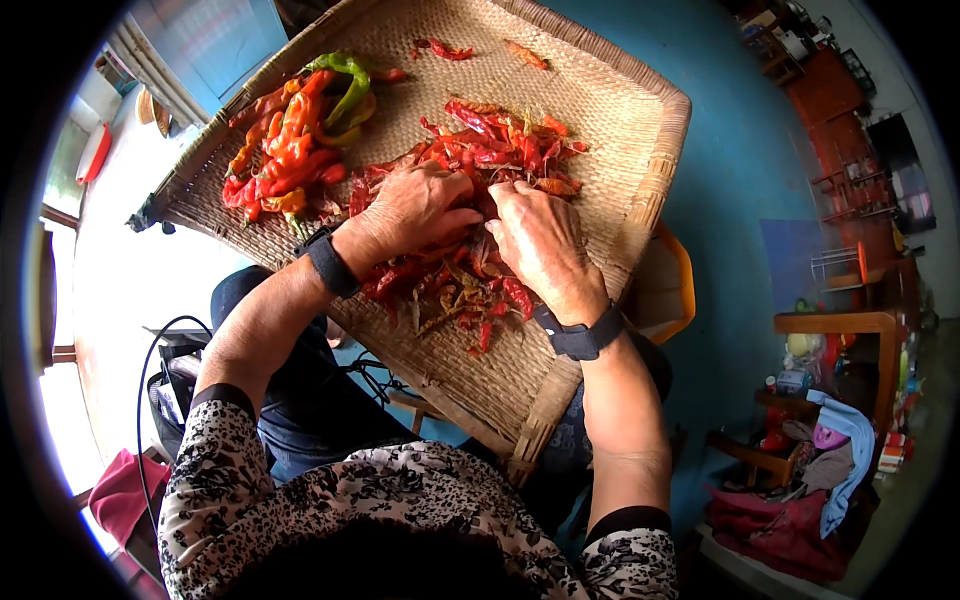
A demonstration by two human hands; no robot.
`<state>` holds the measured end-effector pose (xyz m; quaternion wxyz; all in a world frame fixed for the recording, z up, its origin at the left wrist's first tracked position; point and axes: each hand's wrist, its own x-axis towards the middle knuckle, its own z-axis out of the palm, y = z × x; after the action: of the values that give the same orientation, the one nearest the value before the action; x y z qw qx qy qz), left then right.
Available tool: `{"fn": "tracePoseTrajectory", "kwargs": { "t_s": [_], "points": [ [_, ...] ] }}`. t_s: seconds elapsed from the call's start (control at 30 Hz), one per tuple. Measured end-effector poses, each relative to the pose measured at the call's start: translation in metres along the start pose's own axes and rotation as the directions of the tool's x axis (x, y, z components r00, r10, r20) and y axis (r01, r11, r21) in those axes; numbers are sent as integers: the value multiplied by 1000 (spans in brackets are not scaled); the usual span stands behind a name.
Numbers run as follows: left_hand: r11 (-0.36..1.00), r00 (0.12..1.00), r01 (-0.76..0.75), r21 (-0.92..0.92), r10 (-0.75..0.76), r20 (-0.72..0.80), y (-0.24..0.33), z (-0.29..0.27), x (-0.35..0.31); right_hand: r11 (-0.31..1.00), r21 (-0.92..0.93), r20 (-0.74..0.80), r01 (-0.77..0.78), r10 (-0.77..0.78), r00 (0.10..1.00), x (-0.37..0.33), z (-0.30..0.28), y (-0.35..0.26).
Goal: The person is manually sorting and removing stems from dried red chili peppers placed on a large woven tray.
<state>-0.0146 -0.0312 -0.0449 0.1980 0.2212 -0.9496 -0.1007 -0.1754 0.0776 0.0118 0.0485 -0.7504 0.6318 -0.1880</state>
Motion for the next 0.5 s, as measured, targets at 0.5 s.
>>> {"fn": "tracePoseTrajectory", "kwargs": {
  "t_s": [0.5],
  "points": [
    [998,998,51,-27,-50,43,-4,8,3,990,-116,95,-78,89,991,-3,16,0]
  ]
}}
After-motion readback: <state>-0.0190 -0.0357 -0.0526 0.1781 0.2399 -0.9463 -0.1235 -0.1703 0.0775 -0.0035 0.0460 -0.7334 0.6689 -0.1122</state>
